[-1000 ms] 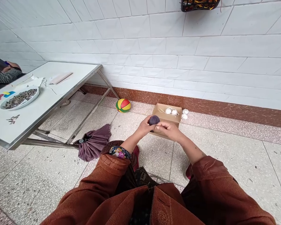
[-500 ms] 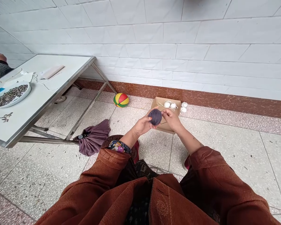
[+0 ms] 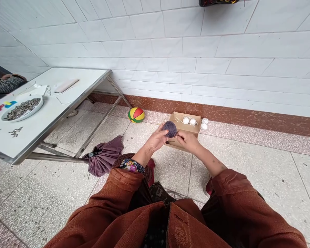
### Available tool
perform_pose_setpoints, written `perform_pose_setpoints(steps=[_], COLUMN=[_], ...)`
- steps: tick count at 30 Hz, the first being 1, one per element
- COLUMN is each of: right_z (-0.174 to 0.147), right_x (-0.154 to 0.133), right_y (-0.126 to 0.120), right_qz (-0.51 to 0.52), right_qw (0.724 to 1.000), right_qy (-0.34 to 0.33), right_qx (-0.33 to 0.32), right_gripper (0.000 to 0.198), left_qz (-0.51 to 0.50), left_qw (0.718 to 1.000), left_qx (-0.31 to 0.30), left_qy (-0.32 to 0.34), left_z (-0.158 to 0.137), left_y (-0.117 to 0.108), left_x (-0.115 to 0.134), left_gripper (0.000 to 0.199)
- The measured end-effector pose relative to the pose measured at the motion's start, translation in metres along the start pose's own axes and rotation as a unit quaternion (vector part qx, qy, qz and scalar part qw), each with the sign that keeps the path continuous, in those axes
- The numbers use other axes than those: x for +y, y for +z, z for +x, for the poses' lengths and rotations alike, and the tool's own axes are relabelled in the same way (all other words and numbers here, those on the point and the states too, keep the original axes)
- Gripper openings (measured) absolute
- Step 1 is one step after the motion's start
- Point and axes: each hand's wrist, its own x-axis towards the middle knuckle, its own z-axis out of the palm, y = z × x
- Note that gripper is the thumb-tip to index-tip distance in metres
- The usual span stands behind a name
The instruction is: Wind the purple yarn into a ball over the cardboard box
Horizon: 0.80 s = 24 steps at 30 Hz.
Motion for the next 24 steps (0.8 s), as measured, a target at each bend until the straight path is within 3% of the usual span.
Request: perform_pose_setpoints(steps=[6, 8, 11, 17, 21, 24], right_z=[-0.001, 0.002, 0.008, 0.013, 0.011, 0.008], right_x=[-0.018, -0.021, -0.018, 0.002, 0.01, 0.012], right_y=[-0.009, -0.014, -0.021, -0.019, -0.009, -0.002], right_qz=[0.043, 0.066, 0.079, 0.088, 0.128, 0.11], right_qw=[0.994, 0.995, 0.996, 0.983, 0.979, 0.984], right_qy=[-0.07, -0.056, -0.03, 0.043, 0.09, 0.093], right_qx=[-0.069, -0.045, 0.04, 0.157, 0.133, 0.1], right_gripper=[0.025, 0.025, 0.026, 0.031, 0.034, 0.031], left_qz=[0.103, 0.134, 0.157, 0.061, -0.002, -0.02], left_qw=[0.992, 0.989, 0.987, 0.991, 0.99, 0.994], left_qx=[0.066, 0.055, -0.009, -0.093, -0.123, -0.105], left_qy=[0.025, 0.019, -0.029, -0.074, -0.063, -0.026], left_z=[0.005, 0.004, 0.0, -0.007, -0.009, -0.007], left_y=[-0.003, -0.003, -0.001, 0.005, 0.006, 0.003], left_x=[-0.008, -0.01, -0.012, -0.009, -0.006, -0.005], left_gripper=[0.067, 0.068, 0.062, 0.056, 0.072, 0.078])
